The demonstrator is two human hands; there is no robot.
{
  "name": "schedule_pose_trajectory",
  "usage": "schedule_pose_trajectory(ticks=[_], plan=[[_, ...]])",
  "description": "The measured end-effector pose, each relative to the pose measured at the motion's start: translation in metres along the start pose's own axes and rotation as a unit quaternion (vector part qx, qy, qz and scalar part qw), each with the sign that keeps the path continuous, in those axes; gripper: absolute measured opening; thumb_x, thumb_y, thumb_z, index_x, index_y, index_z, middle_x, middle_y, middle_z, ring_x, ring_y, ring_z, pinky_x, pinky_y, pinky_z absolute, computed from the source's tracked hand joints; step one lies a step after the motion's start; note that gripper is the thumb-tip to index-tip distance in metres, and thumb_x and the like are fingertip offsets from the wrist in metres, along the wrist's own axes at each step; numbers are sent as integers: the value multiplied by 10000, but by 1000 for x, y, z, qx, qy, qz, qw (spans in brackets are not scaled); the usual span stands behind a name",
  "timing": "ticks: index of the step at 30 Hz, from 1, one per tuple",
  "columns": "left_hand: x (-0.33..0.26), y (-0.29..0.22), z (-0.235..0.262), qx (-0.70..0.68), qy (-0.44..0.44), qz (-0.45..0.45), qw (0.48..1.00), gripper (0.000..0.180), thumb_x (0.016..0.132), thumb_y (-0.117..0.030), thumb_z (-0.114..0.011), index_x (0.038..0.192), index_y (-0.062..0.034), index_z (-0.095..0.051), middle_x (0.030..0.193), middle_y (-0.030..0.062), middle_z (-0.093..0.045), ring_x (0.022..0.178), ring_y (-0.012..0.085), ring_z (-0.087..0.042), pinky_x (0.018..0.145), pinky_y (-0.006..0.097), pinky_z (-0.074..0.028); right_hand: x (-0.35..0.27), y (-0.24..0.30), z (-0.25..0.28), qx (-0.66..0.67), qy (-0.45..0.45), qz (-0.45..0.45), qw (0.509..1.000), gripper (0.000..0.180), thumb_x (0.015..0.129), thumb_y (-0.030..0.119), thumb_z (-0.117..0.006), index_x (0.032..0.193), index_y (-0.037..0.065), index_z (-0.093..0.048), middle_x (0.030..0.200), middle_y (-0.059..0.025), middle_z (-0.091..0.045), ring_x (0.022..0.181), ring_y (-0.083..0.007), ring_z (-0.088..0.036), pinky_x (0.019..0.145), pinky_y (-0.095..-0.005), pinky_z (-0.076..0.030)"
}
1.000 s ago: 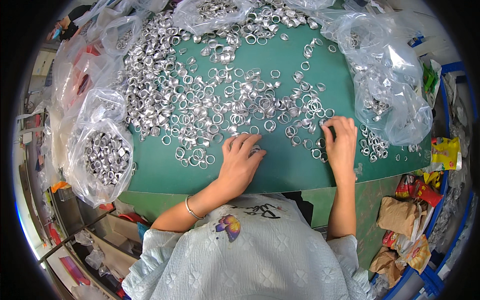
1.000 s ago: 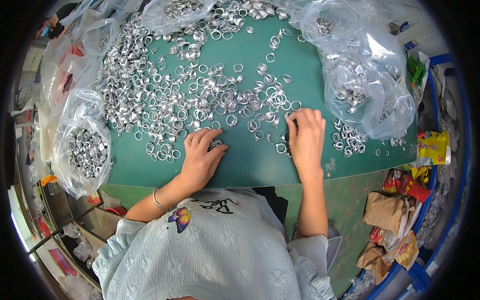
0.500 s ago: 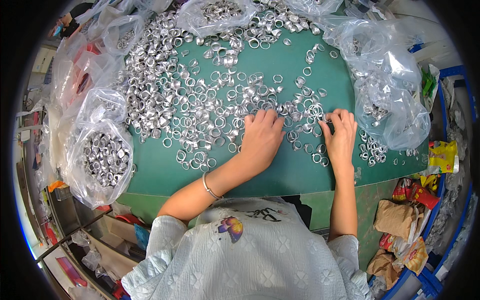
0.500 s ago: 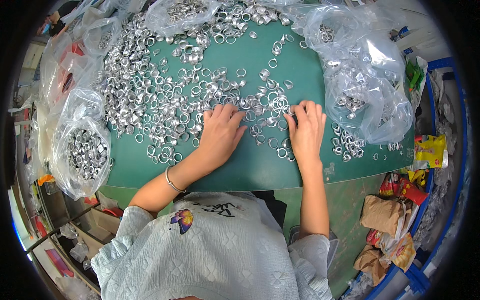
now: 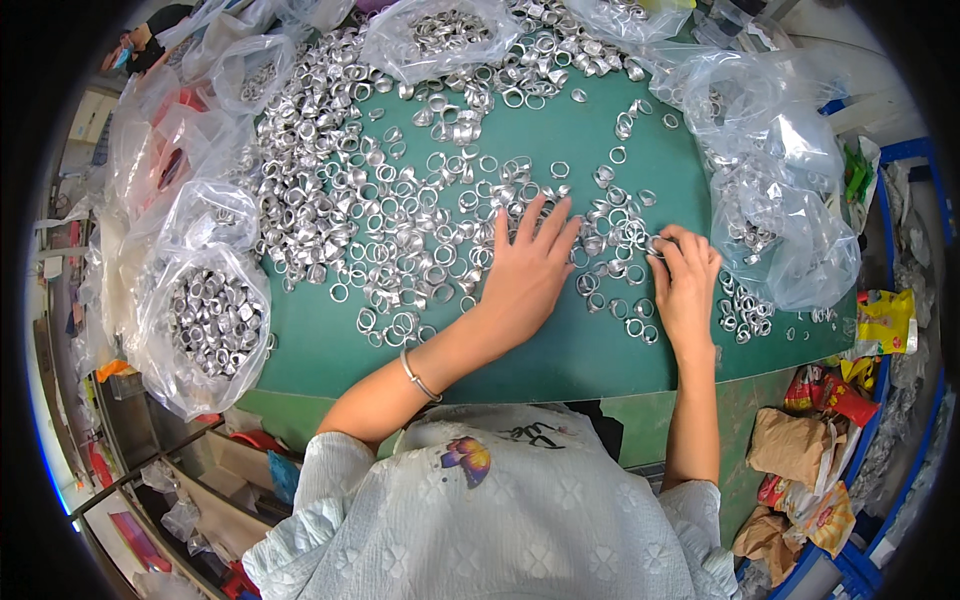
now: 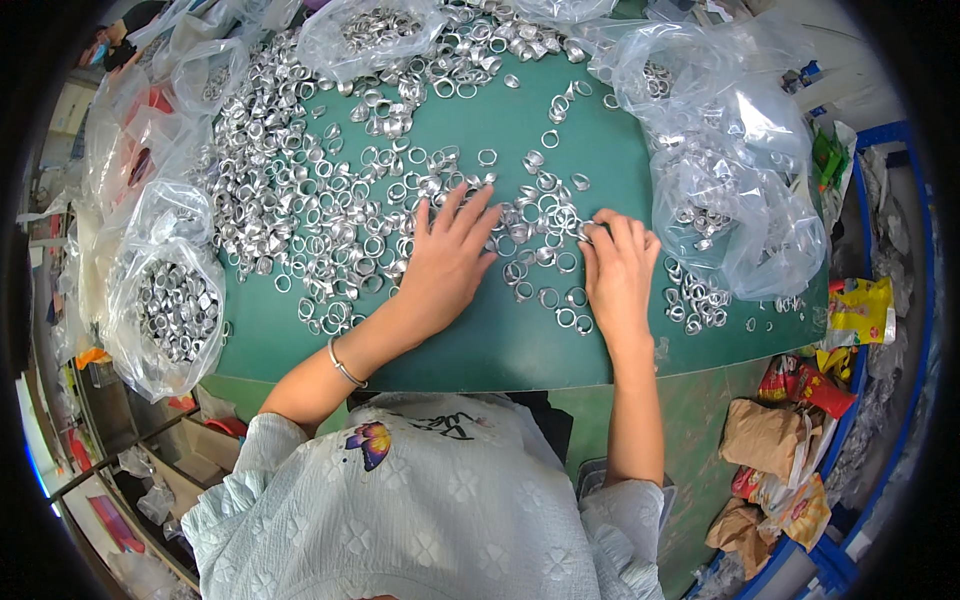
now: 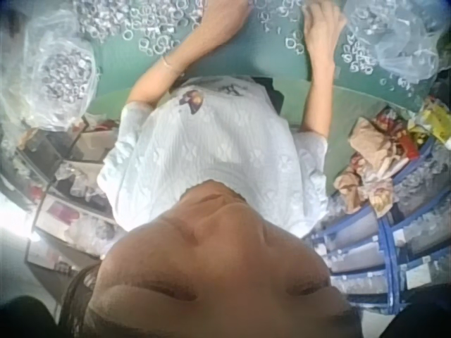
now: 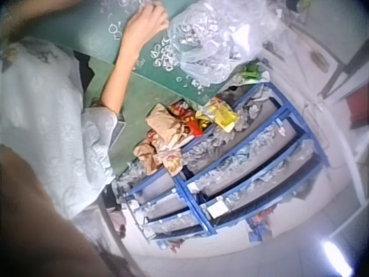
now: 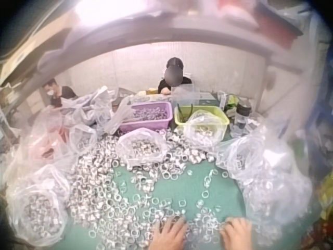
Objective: The person sorts through a pile of small metal rings on a green workstation, picking them up by hand and placing them into clear plastic bags.
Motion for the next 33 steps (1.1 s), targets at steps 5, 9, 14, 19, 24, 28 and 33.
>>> schedule_pose_trajectory(ticks=[5,9,14,19,24,28,33], plan=[[-15,-2,-13,21,56,-11,998,365,755,-94,-667,1103,-51,-563,1292,118,-424,1268,357,-332,1029,607,-238,3,-2,-5,-20,-18,11,1000,232,706,94,-715,915,73,-618,961,-35,-551,925,-224,-500,836,-399,-334],[-22,4,11,-80,-45,6,996,328,744,-82,-672,1054,-60,-569,1205,125,-464,1180,328,-422,961,516,-319,7,-3,-5,-15,-18,12,1000,240,704,102,-718,925,81,-626,948,-34,-552,917,-223,-502,835,-399,-333],[-22,-27,-15,-88,25,-30,995,314,740,-75,-672,1034,-59,-560,1070,83,-504,990,249,-496,802,383,-345,16,5,-12,-18,1,36,999,232,703,95,-718,916,68,-629,938,-37,-546,914,-226,-501,842,-397,-332],[-23,-21,-19,-114,36,-32,992,252,735,-42,-666,959,-51,-551,988,81,-511,892,253,-509,748,362,-362,18,-5,8,97,-12,-15,995,148,747,34,-667,873,18,-592,936,-70,-555,907,-253,-512,832,-369,-367],[-32,-9,-1,-153,1,0,988,238,705,14,-668,904,-43,-550,983,87,-527,880,272,-524,732,362,-391,-6,-29,14,275,-4,-143,951,88,816,-10,-599,897,-14,-568,1028,-103,-592,858,-214,-563,778,-299,-438],[-29,-3,15,-149,-24,26,988,218,699,38,-657,867,-35,-541,991,90,-537,888,287,-533,748,371,-416,-29,-38,-6,603,11,-277,748,94,900,39,-537,968,-21,-561,1070,-131,-596,866,-181,-602,752,-279,-481],[-39,12,13,-288,12,106,952,203,733,65,-639,898,-16,-552,964,90,-584,862,218,-590,739,311,-462,-37,-18,-11,801,43,-264,536,165,923,82,-515,1058,-14,-522,1091,-183,-577,918,-217,-604,747,-317,-511]])
Point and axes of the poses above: each hand's wrist, its own x-axis towards the middle knuckle, its own z-axis out of the back of the hand, y = z × x, the point moved 9 cm from there along x, towards the middle knuckle
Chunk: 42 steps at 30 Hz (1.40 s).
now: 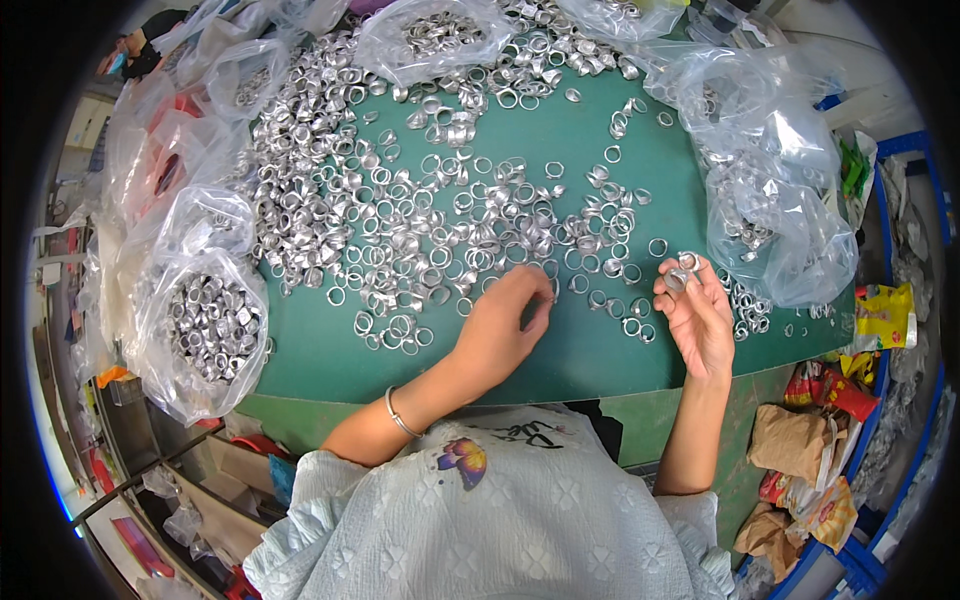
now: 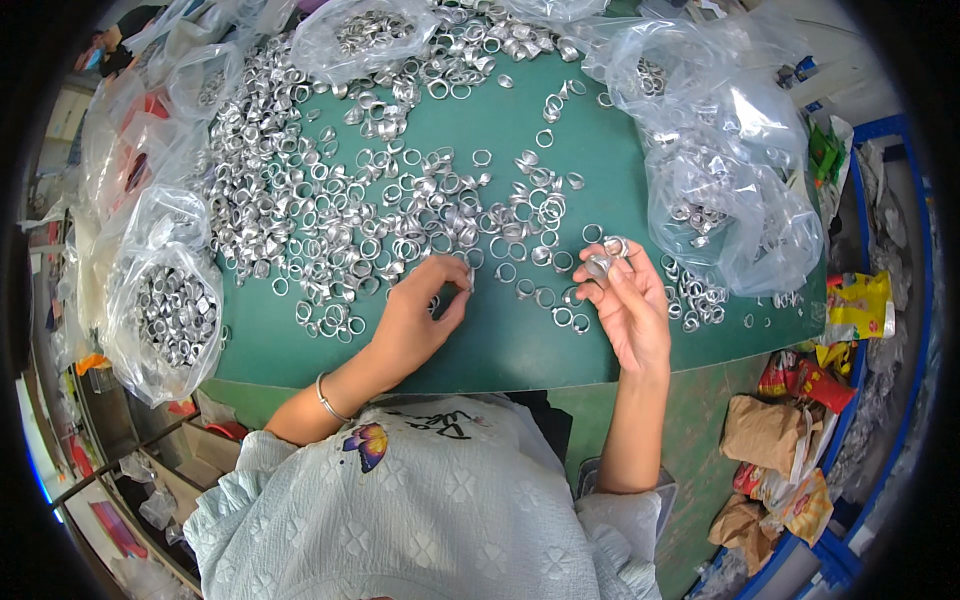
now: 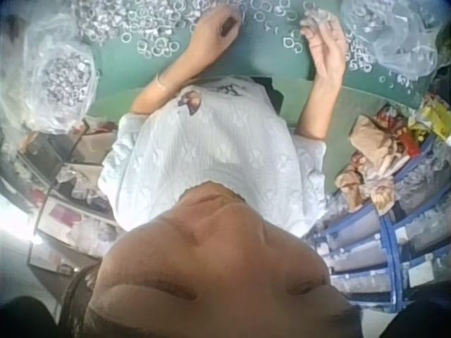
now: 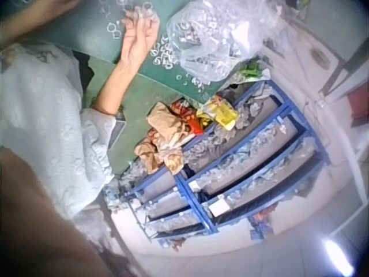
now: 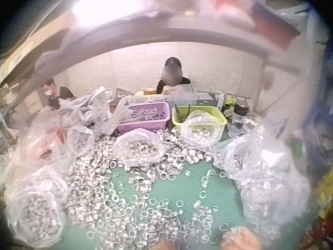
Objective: The person sorts through a pile of small metal rings on a green workstation, picking them up by hand and placing them into clear plastic bags.
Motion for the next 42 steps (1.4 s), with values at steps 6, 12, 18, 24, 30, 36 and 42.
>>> schedule_pose_trajectory(ticks=[6,12,18,24,30,36,42], plan=[[-16,34,-11,-265,19,181,947,162,782,77,-611,916,-5,-573,934,64,-624,780,109,-604,680,237,-478,0,-20,14,-118,-94,-28,988,154,912,160,-578,903,8,-553,857,-54,-570,651,-90,-479,561,-213,-370],[-11,11,14,19,-18,60,998,174,758,63,-622,900,-26,-574,908,73,-584,786,215,-603,672,297,-477,-8,8,-24,-498,-136,156,842,281,877,106,-611,643,3,-493,626,5,-491,546,-39,-354,469,-221,-255],[-11,-3,21,107,-48,-41,992,213,732,41,-640,923,-31,-579,972,101,-559,890,301,-555,746,375,-461,-12,-2,-9,-488,-180,80,851,283,889,110,-588,644,5,-493,603,-2,-481,596,-33,-375,521,-219,-296],[7,-25,-29,99,31,-137,985,305,712,6,-647,1010,-35,-599,1019,92,-555,937,273,-529,785,375,-415,-8,1,-5,-468,-141,117,864,293,908,128,-571,655,-19,-558,667,-27,-554,633,-49,-428,559,-225,-327],[12,-28,-66,224,109,-175,953,201,738,-41,-633,935,-32,-593,1011,67,-539,931,228,-505,765,352,-362,-24,13,0,-541,-205,147,802,263,859,98,-617,627,-21,-590,525,23,-481,471,-22,-326,427,-227,-233],[-5,-30,-32,109,58,-144,982,199,743,-3,-627,929,-50,-573,1003,69,-560,884,240,-527,733,348,-388,-36,19,9,-500,-248,174,811,301,872,120,-622,603,-9,-579,510,46,-440,483,-11,-297,442,-222,-195],[-26,-19,-32,164,69,-118,977,296,712,22,-631,991,-42,-554,1042,87,-538,936,258,-504,765,370,-380,-34,16,30,-344,-228,134,901,308,884,57,-533,582,21,-487,589,-10,-512,538,-30,-385,471,-205,-222]])
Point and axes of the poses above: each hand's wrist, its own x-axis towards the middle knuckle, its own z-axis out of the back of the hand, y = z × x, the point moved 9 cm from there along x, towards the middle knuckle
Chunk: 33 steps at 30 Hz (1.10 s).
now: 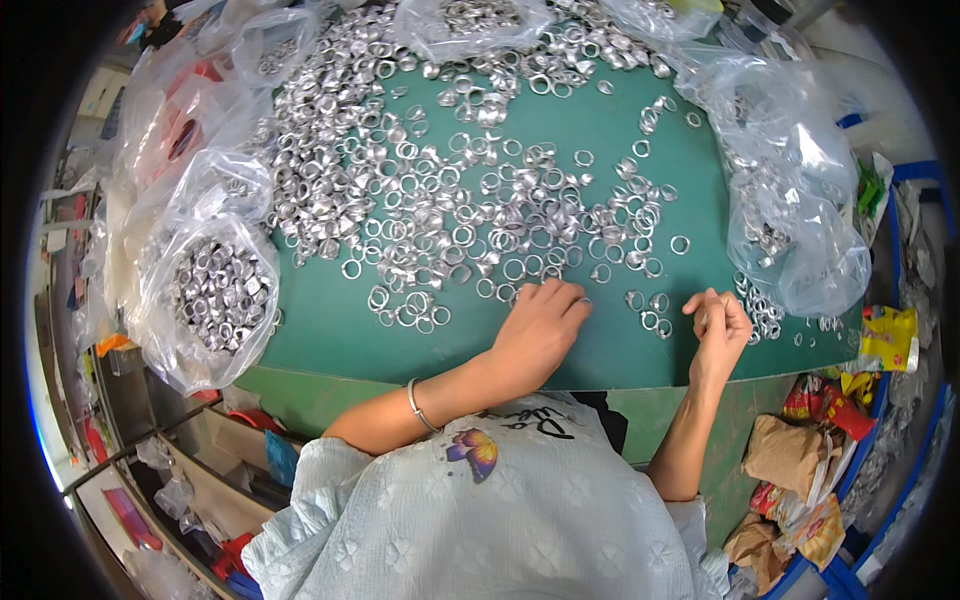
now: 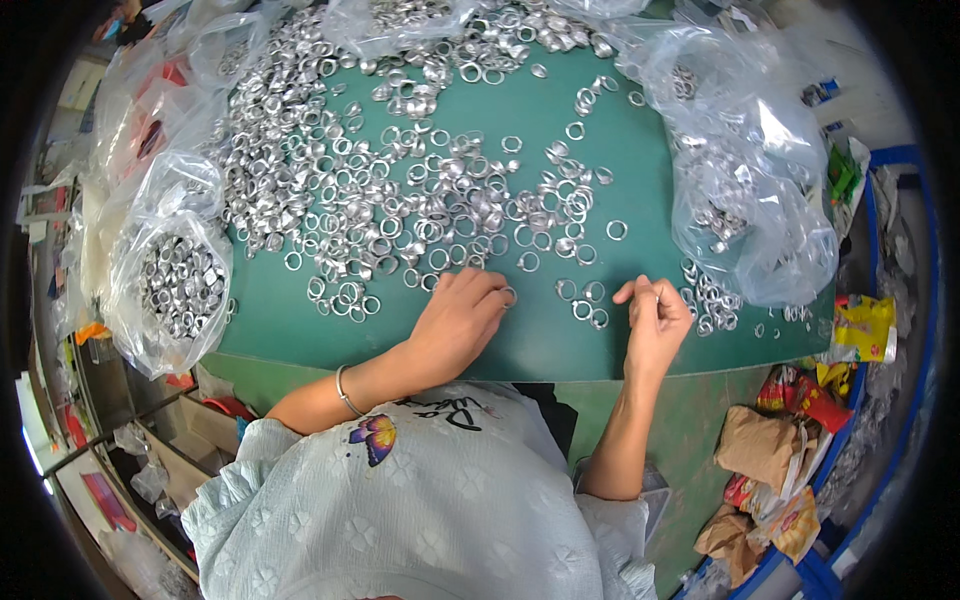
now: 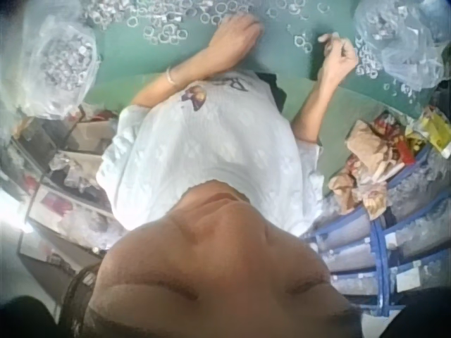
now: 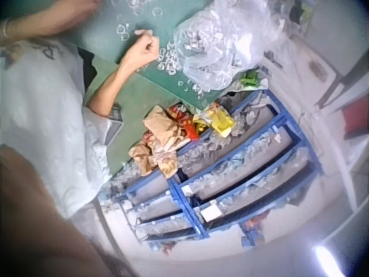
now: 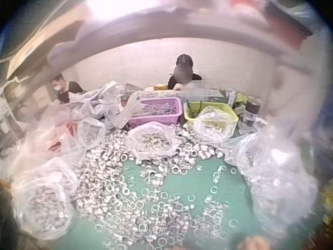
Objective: The person sorts through a pile of small metal rings on a green workstation, picking them up by hand and placing them into clear plastic bags.
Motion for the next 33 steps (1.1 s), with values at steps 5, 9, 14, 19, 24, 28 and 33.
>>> schedule_pose_trajectory(ticks=[5,9,14,19,24,28,33], plan=[[15,-16,-3,-22,-21,-19,999,339,689,14,-613,1020,-28,-557,1093,123,-501,971,293,-479,787,378,-369,-9,5,22,-46,13,50,998,310,899,95,-531,602,21,-486,747,-65,-577,567,-43,-427,427,-188,-203],[36,-43,-31,0,41,-90,995,356,673,-5,-589,1029,-14,-563,1098,140,-500,1001,285,-463,784,379,-359,-27,16,14,-204,2,96,974,214,872,71,-582,694,-45,-556,711,-11,-563,583,-52,-394,504,-219,-282],[44,-51,-58,42,43,-127,990,262,682,-70,-585,933,1,-561,1065,140,-504,972,256,-457,759,363,-349,-35,-21,33,12,-116,-61,991,406,957,225,-506,586,71,-450,532,20,-423,428,-20,-271,385,-210,-178],[34,-33,-20,-230,-76,-44,969,259,693,-6,-664,932,-42,-570,1045,93,-533,958,244,-493,797,370,-392,-30,-27,-6,219,-49,-115,968,164,949,182,-489,863,43,-499,547,7,-382,393,-47,-283,338,-202,-178],[8,-3,2,-378,-18,149,913,327,703,-48,-717,990,-73,-562,987,43,-578,944,235,-529,803,358,-394,-60,-47,-66,262,-11,-326,908,244,957,247,-455,992,22,-542,715,-39,-546,530,-88,-497,360,-180,-308],[-3,-16,39,-132,-135,-11,982,381,703,-66,-724,1050,-93,-570,1050,50,-582,979,247,-526,796,349,-387,-82,-25,-125,279,93,-364,884,253,968,280,-445,951,52,-553,769,-22,-550,656,-87,-527,474,-186,-405],[-43,26,88,-89,-233,84,965,356,695,-36,-722,1027,-77,-602,1072,70,-581,1002,268,-527,839,365,-394,-75,-39,-141,424,219,-415,775,318,992,305,-397,765,100,-483,505,34,-291,490,-79,-284,399,-224,-245]])
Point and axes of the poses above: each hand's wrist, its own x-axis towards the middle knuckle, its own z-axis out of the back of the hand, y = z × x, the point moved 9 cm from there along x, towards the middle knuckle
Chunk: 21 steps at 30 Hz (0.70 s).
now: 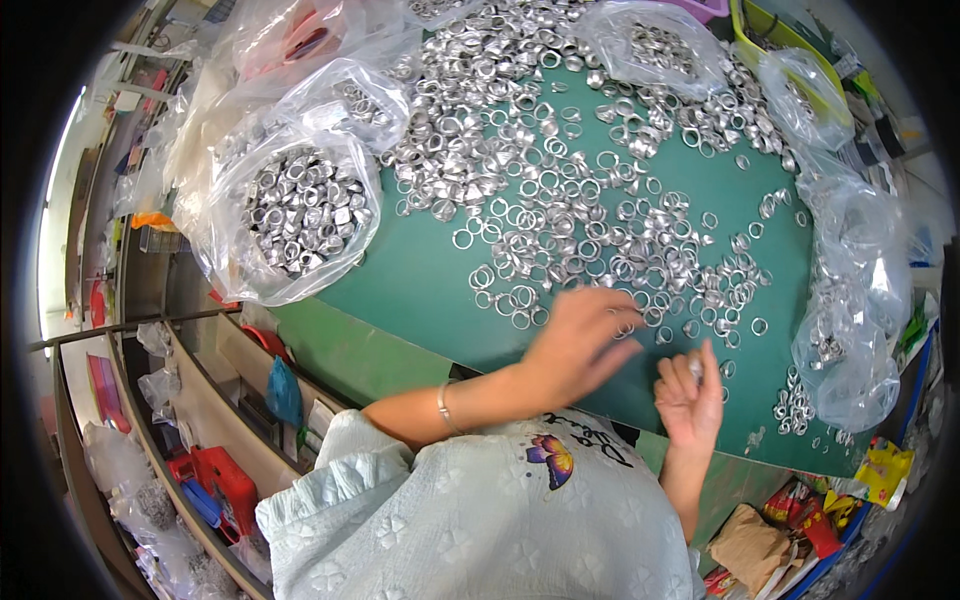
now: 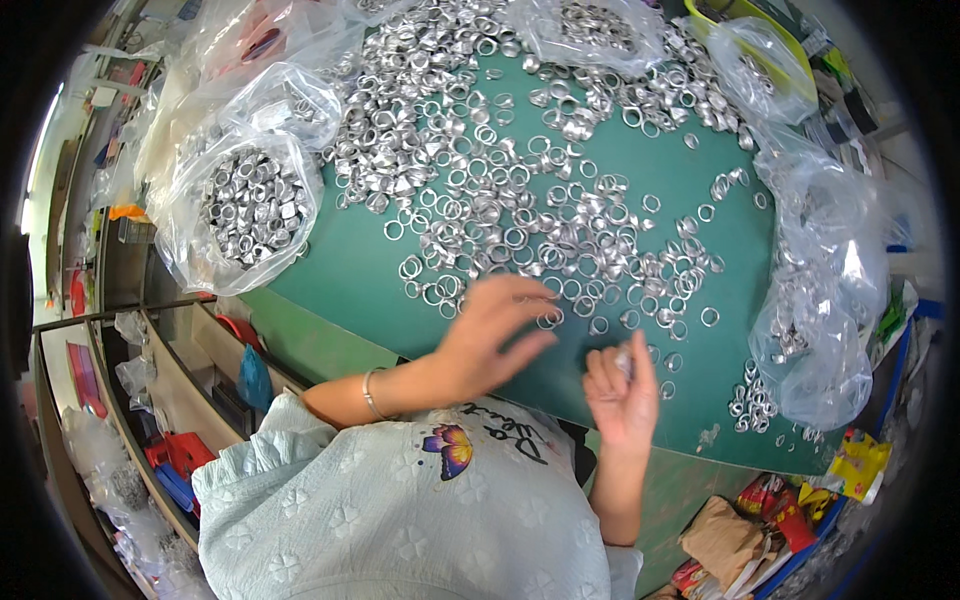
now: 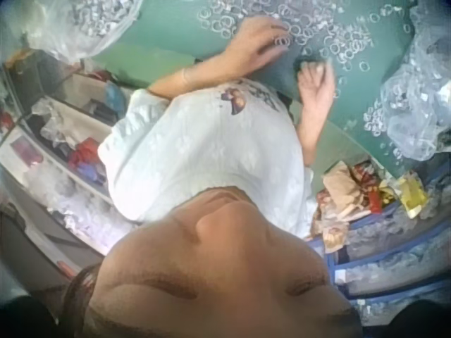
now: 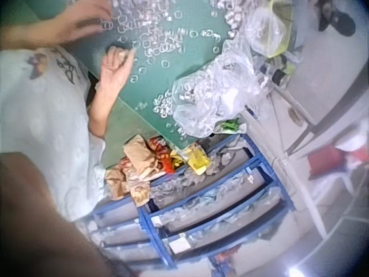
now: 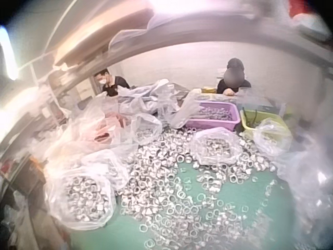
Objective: The person sorts through a pile of small metal rings on a green workstation, picking them up by hand and placing them into clear plastic bags.
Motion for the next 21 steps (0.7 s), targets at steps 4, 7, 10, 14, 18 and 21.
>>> schedule_pose_trajectory(ticks=[4,7,10,14,18,21], plan=[[-13,61,57,259,-18,143,955,316,713,-52,-704,1015,-78,-615,1048,69,-523,965,261,-469,791,369,-348,-4,22,-18,-117,0,28,993,329,1000,281,-380,859,42,-558,481,35,-249,427,-83,-251,383,-226,-256],[-21,81,59,274,35,157,948,348,706,-74,-718,1035,-76,-603,1069,62,-500,994,270,-445,809,372,-337,6,24,-28,-232,27,64,970,289,983,235,-435,940,0,-597,499,37,-290,432,-71,-278,386,-221,-272],[-17,81,71,247,13,149,957,357,694,-31,-718,1026,-72,-592,1063,76,-516,996,282,-477,817,366,-365,6,48,-27,-455,-23,155,877,243,954,181,-495,949,-17,-637,541,13,-422,459,-55,-340,415,-212,-309],[-6,70,82,32,-84,151,984,335,728,106,-608,1023,-45,-559,976,84,-584,900,233,-589,746,304,-455,6,79,-81,-698,-68,403,588,189,890,63,-552,1031,-15,-650,789,-47,-589,592,-74,-465,506,-224,-386],[4,101,29,-256,13,285,924,304,772,139,-481,1034,-2,-544,950,128,-552,848,227,-561,741,317,-447,39,55,-122,-826,-49,398,395,343,773,-62,-543,1052,98,-658,1183,-65,-592,572,-233,-603,538,-321,-478],[36,87,23,24,44,148,988,295,750,136,-493,1012,7,-540,1044,177,-486,892,302,-537,763,371,-455,46,39,-117,-887,-20,333,319,375,714,-72,-546,1027,99,-663,1233,-48,-568,563,-258,-618,521,-345,-493]])
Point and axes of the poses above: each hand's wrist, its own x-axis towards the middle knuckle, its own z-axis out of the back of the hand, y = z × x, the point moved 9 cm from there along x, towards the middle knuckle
